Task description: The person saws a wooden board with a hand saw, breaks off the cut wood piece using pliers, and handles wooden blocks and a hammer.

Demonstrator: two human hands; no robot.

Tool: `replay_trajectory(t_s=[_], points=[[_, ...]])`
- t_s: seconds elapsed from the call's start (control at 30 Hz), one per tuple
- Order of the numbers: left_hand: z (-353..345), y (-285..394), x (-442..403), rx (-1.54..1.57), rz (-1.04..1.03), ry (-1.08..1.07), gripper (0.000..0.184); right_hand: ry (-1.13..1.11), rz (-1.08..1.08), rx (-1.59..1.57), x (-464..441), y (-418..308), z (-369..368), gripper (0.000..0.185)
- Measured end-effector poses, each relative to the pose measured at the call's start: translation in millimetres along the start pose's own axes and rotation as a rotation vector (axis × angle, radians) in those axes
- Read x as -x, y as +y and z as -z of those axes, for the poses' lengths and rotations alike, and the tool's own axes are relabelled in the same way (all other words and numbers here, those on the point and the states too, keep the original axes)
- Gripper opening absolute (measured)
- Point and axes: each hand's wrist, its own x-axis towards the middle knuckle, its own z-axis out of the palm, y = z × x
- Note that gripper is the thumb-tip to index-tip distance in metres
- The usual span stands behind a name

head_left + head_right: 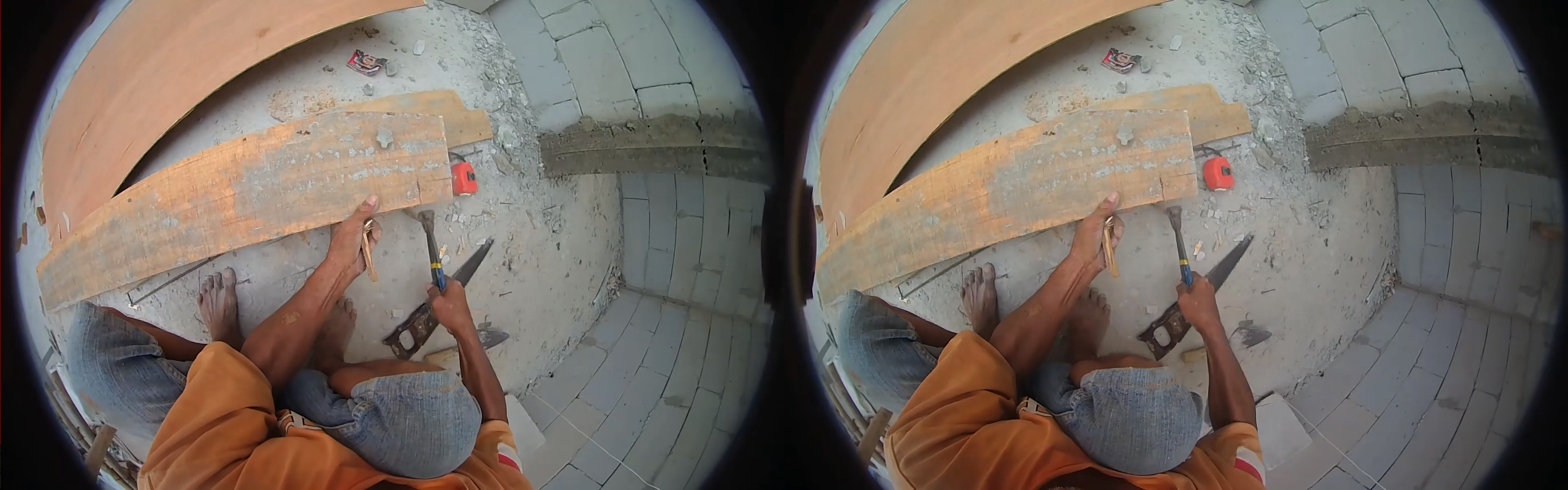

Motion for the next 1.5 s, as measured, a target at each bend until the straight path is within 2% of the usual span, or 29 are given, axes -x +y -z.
replay_trajectory(t_s=[0.03,0.07,0.1,0.13,0.2,0.23,0.47,0.57,0.63,0.67,0.73,0.77,0.83,0.9,0.93,1.0,1.03,1.1,1.17,1.23,1.27,1.33,1.4,1.47,1.5], points=[[-8,-3,9,0.049,-0.106,0.02,0.047,-0.117,-0.059,-0.002,20,9,-16,0.028],[-3,-2,4,0.071,-0.176,0.056,0.047,0.051,0.088,-0.219,3,2,-30,0.028],[2,-1,-3,0.09,-0.247,0.091,0.047,0.159,0.106,-0.447,41,-8,-38,0.028],[16,-23,28,0.049,-0.045,0.087,0.047,0.116,-0.114,-0.511,55,-20,-23,0.027],[6,10,-13,-0.022,0.004,-0.031,0.046,0.308,0.037,-0.443,37,-39,6,0.026],[7,7,-13,-0.041,0.022,-0.038,0.046,0.346,0.075,-0.406,47,-37,9,0.025],[11,4,-13,-0.039,-0.005,-0.031,0.045,0.279,-0.045,-0.548,26,-33,-4,0.028],[10,5,-18,-0.044,-0.022,-0.035,0.045,0.165,-0.11,-0.744,38,-54,15,0.028],[11,1,-19,-0.045,-0.038,-0.03,0.044,0.486,0.187,-0.807,52,-85,54,0.026],[11,1,-19,-0.051,-0.032,-0.024,0.044,0.485,0.179,-0.817,53,-97,66,0.026],[10,3,-19,-0.063,-0.03,-0.024,0.044,0.968,0.568,-1.082,51,-115,79,0.024],[8,3,-17,-0.044,-0.032,-0.016,0.044,0.972,0.568,-1.082,46,-104,64,0.024],[3,10,-15,-0.021,-0.06,-0.02,0.044,0.683,0.399,-0.829,17,-57,5,0.024],[3,9,-11,-0.002,-0.064,-0.038,0.044,-0.06,-0.082,-0.378,-15,2,-41,0.026],[0,17,-20,-0.001,-0.097,-0.041,0.044,-0.052,-0.049,-0.38,-25,-3,-43,0.026],[9,9,-10,-0.052,-0.018,-0.037,0.042,0.201,-0.001,-0.661,8,-15,-53,0.028],[8,9,-13,-0.076,-0.015,-0.059,0.042,0.226,-0.01,-0.681,11,-27,-46,0.028],[5,10,-13,-0.006,-0.067,-0.066,0.039,0.055,-0.112,-0.865,9,-46,-29,0.027],[3,11,-16,0.006,-0.083,-0.051,0.038,0.035,-0.107,-0.875,-14,-25,-55,0.03],[5,7,-11,0.022,-0.083,-0.021,0.038,-0.032,-0.013,-0.49,-29,4,-90,0.036],[5,8,-12,0.03,-0.075,-0.028,0.036,-0.029,-0.019,-0.506,-26,-5,-83,0.036],[8,8,-13,0.031,-0.061,-0.03,0.034,0.294,0.012,-0.037,-20,-36,-39,0.045],[7,7,-16,0.081,-0.072,-0.035,0.031,0.567,0.211,-0.362,-45,-46,-16,0.055],[6,7,-13,0.062,-0.064,-0.038,0.03,0.304,0.212,-1.21,-62,-80,21,0.059],[4,9,-13,0.057,-0.07,-0.042,0.03,0.309,0.21,-1.219,-75,-89,27,0.059]])
